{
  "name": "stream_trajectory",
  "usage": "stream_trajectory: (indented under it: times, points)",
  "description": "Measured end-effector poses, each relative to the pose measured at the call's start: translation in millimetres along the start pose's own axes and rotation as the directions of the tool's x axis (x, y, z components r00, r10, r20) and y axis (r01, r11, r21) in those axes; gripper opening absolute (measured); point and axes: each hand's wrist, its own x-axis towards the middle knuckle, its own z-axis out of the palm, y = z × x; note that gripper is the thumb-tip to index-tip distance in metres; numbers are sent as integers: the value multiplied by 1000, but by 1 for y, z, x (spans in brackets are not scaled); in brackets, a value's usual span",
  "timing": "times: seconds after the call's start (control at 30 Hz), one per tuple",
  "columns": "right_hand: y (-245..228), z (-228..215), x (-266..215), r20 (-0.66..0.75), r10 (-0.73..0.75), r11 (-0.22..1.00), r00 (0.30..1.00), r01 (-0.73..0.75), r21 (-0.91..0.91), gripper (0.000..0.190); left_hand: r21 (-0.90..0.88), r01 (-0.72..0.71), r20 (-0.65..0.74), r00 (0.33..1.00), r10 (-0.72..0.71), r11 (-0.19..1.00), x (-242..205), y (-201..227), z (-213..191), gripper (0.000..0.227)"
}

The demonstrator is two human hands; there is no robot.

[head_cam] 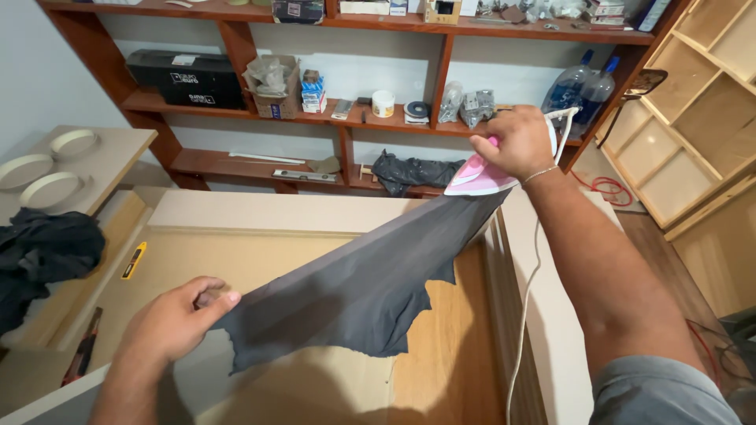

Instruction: Applying a laminate sheet to a wooden board using a hand iron to activate the adhesive

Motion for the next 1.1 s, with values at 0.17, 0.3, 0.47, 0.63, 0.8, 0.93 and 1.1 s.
stream_trajectory:
  times: [0.17,0.3,0.47,0.63,0.8,0.93,1.1]
  points:
    - [-4,10,-2,-2,-1,997,1000,1,-73,30,-34,13,-12,1000,-14,999,-10,6,-3,59]
    - [-13,12,-1,38,20,991,999,-15,-129,36,-23,14,7,1000,-14,1000,-9,7,-5,61]
    - [-30,14,2,20,19,993,1000,-16,-114,37,-27,-26,-11,1000,26,999,-7,2,-2,64]
    - [-41,18,2,13,34,996,999,-33,-85,36,-28,-29,2,1000,29,999,-6,2,-4,63]
    - [-43,33,0,-110,-28,997,994,19,-79,45,6,-116,-1,993,116,993,4,-8,2,64]
    - [-55,31,1,-116,-33,996,993,22,-91,45,14,-113,9,994,113,994,7,-8,2,67]
    - [-71,31,4,-115,-28,998,993,21,-65,47,3,-121,20,992,121,993,16,-12,6,70]
